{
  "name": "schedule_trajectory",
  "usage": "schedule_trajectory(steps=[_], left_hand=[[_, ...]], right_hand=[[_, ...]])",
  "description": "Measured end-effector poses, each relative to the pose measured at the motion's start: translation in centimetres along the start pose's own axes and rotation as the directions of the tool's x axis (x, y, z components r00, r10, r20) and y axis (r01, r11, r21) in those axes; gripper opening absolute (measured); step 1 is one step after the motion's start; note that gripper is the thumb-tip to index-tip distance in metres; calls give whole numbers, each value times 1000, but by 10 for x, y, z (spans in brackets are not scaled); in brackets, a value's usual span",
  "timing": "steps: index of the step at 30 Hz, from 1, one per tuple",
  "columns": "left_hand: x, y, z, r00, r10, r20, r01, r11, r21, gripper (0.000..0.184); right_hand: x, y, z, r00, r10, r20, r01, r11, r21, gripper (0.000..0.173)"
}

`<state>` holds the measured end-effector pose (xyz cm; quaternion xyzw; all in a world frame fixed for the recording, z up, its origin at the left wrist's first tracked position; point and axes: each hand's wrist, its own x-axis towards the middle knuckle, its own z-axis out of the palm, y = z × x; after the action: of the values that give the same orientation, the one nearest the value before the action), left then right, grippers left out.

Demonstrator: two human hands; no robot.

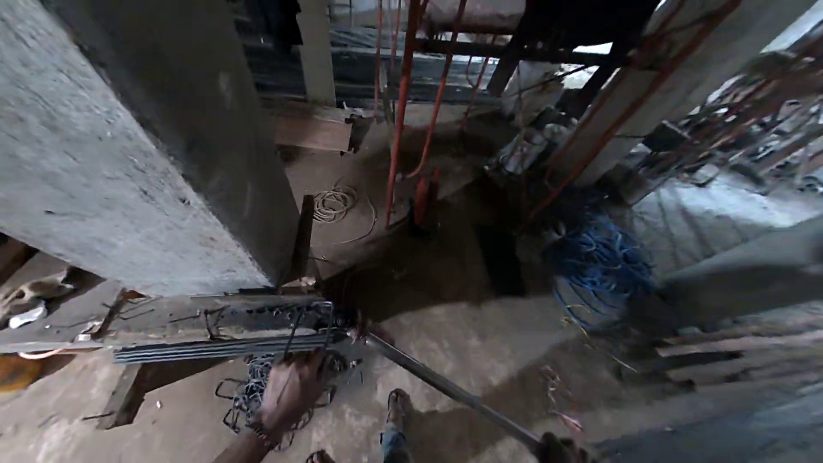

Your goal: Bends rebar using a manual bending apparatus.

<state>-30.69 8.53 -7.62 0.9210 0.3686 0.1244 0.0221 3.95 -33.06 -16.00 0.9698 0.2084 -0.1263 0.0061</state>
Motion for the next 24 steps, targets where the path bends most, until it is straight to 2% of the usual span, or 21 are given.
schedule_trajectory(steps=[3,6,8,9,11,12,14,15,17,18,19,20,21,22,24], left_hand=[[32,-21,-36,994,104,-30,-104,995,-4,28],[76,-44,-57,985,171,-18,-172,982,-77,35],[100,-42,-67,981,184,58,-179,980,-88,35],[111,-40,-70,981,179,78,-171,980,-102,35],[121,-37,-71,981,155,118,-140,982,-126,38],[121,-34,-70,980,159,123,-143,981,-127,38],[116,-28,-65,974,210,84,-198,971,-131,35],[110,-25,-62,970,235,56,-226,964,-139,34],[97,-22,-54,964,265,4,-262,957,-126,32],[89,-21,-49,960,278,-24,-279,953,-115,30],[83,-20,-45,953,296,-59,-301,949,-99,27],[77,-21,-42,945,315,-91,-323,943,-83,25],[71,-21,-38,935,334,-123,-343,937,-66,23],[65,-22,-35,920,358,-160,-370,928,-52,22],[56,-29,-31,894,395,-212,-414,908,-56,22]], right_hand=[[107,-18,-25,997,-81,8,82,996,-39,33],[218,-52,-52,985,-173,24,174,983,-49,38],[276,-98,-87,970,-241,4,241,969,-57,42],[298,-123,-100,960,-274,-64,272,961,-38,46],[317,-180,-119,945,-282,-164,291,956,35,51],[314,-213,-130,936,-301,-183,326,938,122,53],[292,-287,-144,905,-413,-104,423,846,323,55],[271,-321,-144,830,-557,-35,505,725,469,54],[214,-370,-126,521,-853,24,702,444,556,65],[174,-389,-116,383,-923,38,735,330,592,67],[136,-404,-104,275,-961,32,753,236,614,66],[103,-415,-92,220,-976,6,770,177,614,61],[77,-423,-82,213,-977,-6,777,166,608,54],[57,-428,-73,242,-969,-44,786,169,595,46],[37,-436,-52,339,-908,-247,803,142,579,31]])
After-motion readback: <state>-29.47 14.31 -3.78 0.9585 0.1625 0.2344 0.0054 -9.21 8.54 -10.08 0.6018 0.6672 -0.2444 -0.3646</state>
